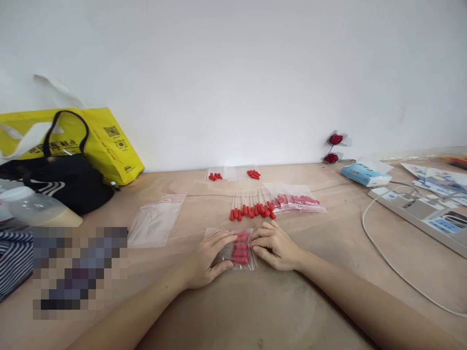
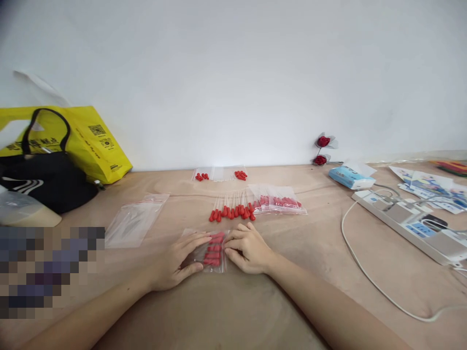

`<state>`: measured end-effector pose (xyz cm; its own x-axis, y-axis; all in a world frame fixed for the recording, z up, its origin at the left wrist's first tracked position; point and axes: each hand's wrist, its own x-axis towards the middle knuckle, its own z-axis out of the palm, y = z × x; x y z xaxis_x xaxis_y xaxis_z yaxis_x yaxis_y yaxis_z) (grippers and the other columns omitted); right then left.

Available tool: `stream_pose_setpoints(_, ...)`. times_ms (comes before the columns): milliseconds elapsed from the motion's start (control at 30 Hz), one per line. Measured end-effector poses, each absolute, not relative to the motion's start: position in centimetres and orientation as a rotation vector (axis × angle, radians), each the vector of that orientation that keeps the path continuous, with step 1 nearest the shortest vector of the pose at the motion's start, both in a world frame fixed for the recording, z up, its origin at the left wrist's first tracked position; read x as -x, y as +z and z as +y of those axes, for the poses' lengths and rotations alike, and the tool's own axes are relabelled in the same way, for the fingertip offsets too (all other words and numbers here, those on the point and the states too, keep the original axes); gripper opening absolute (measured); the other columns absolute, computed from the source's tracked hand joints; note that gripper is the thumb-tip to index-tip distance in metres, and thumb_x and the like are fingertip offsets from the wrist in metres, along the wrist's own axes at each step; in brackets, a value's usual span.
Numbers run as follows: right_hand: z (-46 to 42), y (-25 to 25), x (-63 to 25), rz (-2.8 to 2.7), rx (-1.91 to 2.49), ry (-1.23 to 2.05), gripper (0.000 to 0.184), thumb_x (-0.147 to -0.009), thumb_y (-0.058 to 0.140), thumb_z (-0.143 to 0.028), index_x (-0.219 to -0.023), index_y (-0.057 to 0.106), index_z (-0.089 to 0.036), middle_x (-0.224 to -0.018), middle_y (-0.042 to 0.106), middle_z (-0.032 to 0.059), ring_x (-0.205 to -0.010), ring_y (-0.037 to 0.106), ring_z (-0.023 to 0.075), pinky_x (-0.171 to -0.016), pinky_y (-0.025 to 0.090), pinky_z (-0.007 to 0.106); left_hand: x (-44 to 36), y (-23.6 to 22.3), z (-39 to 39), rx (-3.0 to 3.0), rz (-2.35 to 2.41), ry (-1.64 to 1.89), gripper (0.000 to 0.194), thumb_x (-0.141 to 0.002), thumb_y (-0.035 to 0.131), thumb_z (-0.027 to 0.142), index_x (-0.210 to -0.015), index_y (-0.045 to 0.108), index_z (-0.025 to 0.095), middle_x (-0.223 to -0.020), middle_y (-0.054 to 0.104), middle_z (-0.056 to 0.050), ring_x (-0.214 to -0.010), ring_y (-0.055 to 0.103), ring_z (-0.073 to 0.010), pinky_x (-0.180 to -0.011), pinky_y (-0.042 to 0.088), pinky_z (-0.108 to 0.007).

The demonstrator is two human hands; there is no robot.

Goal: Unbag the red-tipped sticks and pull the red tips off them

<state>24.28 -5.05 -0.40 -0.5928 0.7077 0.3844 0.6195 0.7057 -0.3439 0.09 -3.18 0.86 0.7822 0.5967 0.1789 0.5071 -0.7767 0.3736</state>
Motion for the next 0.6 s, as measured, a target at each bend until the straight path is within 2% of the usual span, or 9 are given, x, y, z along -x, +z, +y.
stream_pose_setpoints(167,-4.9,-1.0,-23.9,-2.329,1.093,0.233,0.018,-0.082,0.052,-0.028,-0.097,0.061,-0.026,-0.086,0.065,-0.0004,-0.076,0.048,0.0129,-0.072,0.031,0.03,-0.3,1.0,-3.0,-2.664,0.843,0.448,0.046,-0.081,0.05,0.03,-0.125,0.037,0.023,-0.128,0.047,-0.008,-0.117,0.043,-0.0222,-0.097,0.036,-0.042)
stream_pose_setpoints(333,-4.7,-1.3,-23.7,-2.246,1.085,0.387,0.047,-0.071,0.064,-0.043,-0.115,0.051,-0.028,-0.077,0.064,-0.0021,-0.075,0.051,0.0135,-0.072,0.031,0.029,-0.3,0.7,-3.0,-2.611,0.901,0.506,0.042,-0.083,0.047,0.027,-0.124,0.039,0.021,-0.121,0.053,-0.007,-0.109,0.049,-0.019,-0.092,0.042,-0.037)
stream_pose_setpoints(433,-4.7,-1.2,-23.2,-2.231,1.115,0.409,0.052,-0.063,0.069,-0.049,-0.108,0.055,-0.026,-0.074,0.062,-0.002,-0.073,0.051,0.014,-0.07,0.03,0.028,-0.4,0.6,-3.0,-2.602,0.873,0.545,0.037,-0.084,0.046,0.026,-0.12,0.044,0.022,-0.12,0.054,-0.007,-0.109,0.05,-0.018,-0.093,0.041,-0.036)
stream_pose_setpoints(600,-4.9,-1.1,-22.4,-2.194,1.189,0.413,0.043,-0.055,0.074,-0.047,-0.086,0.06,-0.021,-0.075,0.062,-0.0014,-0.072,0.053,0.0143,-0.067,0.029,0.027,-0.5,0.3,-2.9,-2.61,0.876,0.529,0.036,-0.084,0.046,0.028,-0.12,0.044,0.022,-0.123,0.052,-0.007,-0.113,0.047,-0.0178,-0.096,0.039,-0.037)
